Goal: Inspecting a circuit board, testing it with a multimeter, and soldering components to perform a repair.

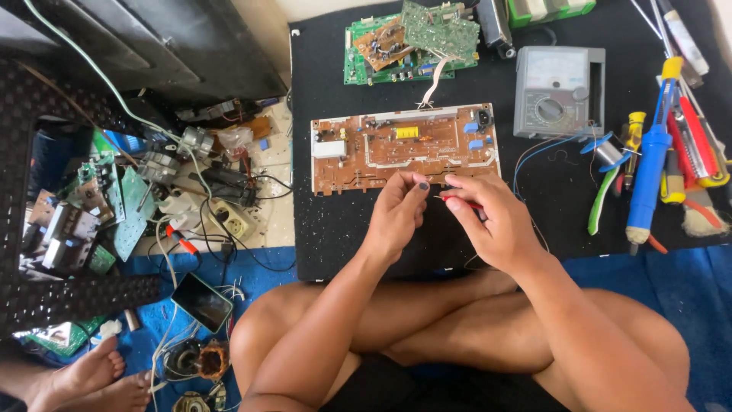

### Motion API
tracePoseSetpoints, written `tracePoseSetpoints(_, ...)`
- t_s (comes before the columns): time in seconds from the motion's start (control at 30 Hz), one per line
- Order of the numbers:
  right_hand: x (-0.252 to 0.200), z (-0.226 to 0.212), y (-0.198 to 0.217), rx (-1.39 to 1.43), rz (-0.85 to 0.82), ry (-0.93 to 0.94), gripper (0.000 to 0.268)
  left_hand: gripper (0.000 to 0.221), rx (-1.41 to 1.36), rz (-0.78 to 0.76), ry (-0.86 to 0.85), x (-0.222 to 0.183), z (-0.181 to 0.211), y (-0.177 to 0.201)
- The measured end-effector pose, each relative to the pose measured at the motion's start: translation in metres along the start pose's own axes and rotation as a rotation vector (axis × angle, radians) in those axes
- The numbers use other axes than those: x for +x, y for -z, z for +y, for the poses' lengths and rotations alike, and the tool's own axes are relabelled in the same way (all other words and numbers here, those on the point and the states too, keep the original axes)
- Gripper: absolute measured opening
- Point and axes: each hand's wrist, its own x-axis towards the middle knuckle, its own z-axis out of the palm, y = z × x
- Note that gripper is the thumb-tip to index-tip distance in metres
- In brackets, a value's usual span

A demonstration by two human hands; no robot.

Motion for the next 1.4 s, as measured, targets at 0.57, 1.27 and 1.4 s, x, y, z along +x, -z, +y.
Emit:
tracePoseSetpoints(0.57, 0.001, -0.009, 0.001, 0.082, -0.043, -0.257, 0.024, 0.01, 0.056, -0.01, -0.049, 0.001, -0.014, 0.001)
tracePoseSetpoints(1.27, -0.005, 0.029, 0.011, 0.431, -0.061, -0.363, 0.013, 0.006, 0.382, 0.085, -0.124, 0.0, -0.003, 0.009)
tracePoseSetpoints(1.4, -0.007, 0.037, 0.007, 0.677, -0.147, -0.465, 0.027, 0.009, 0.427, 0.06, -0.112, 0.001, -0.002, 0.008)
